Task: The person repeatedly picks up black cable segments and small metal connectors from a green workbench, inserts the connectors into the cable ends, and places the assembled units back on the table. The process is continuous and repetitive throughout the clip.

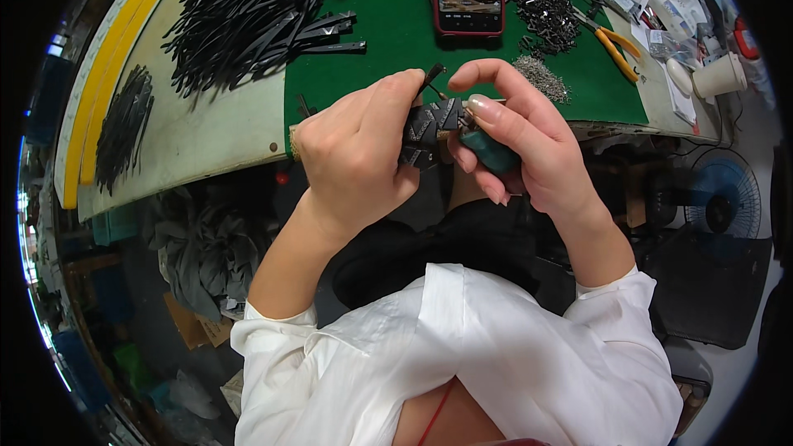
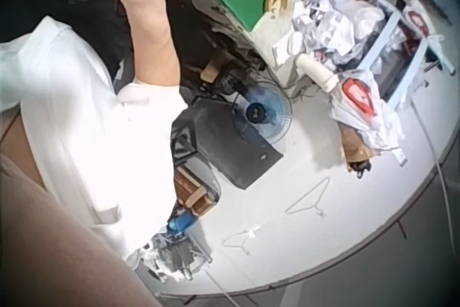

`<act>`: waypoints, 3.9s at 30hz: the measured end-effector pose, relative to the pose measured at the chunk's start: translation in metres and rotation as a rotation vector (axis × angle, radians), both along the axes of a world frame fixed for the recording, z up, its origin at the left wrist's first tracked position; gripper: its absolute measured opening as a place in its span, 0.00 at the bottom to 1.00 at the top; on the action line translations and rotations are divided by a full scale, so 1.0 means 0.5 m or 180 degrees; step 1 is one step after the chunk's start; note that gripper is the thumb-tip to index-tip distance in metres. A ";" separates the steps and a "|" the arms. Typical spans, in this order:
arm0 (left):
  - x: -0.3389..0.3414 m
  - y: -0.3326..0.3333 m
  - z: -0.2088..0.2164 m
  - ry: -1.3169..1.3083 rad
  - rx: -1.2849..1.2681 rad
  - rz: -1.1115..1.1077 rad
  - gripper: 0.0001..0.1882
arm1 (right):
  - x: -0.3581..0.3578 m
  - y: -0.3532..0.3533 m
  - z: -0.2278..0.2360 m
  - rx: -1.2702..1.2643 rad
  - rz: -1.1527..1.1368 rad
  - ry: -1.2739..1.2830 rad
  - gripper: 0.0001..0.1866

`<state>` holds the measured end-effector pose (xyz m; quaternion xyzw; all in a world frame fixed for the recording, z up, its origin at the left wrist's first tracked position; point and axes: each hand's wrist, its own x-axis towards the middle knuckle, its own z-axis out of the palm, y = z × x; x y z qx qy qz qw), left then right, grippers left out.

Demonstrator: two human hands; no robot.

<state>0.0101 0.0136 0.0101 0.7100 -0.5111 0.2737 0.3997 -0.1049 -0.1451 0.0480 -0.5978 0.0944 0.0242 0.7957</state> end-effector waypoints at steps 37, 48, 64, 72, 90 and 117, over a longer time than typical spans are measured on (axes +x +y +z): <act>0.266 0.050 0.085 0.0258 0.2865 0.1269 0.08 | -0.058 -0.063 -0.062 -0.2018 -0.0487 0.0136 0.21; 0.233 0.054 0.031 0.0946 0.2501 0.1342 0.20 | -0.056 -0.073 -0.063 -0.2172 -0.0603 -0.0105 0.22; 0.227 0.024 -0.009 -0.0194 0.2189 0.0646 0.09 | -0.080 -0.151 -0.039 -0.2565 -0.1065 0.0233 0.19; 0.324 0.062 0.045 0.2524 0.1054 0.0181 0.14 | -0.055 -0.191 -0.040 -0.4516 0.0139 -0.0069 0.16; 0.224 0.078 0.105 0.2237 0.0264 -0.0020 0.18 | -0.035 -0.199 -0.035 -0.4769 0.0517 0.0005 0.16; 0.009 0.005 0.017 0.0936 -0.0021 -0.0442 0.24 | -0.005 -0.010 0.024 -0.0427 -0.0034 -0.0067 0.19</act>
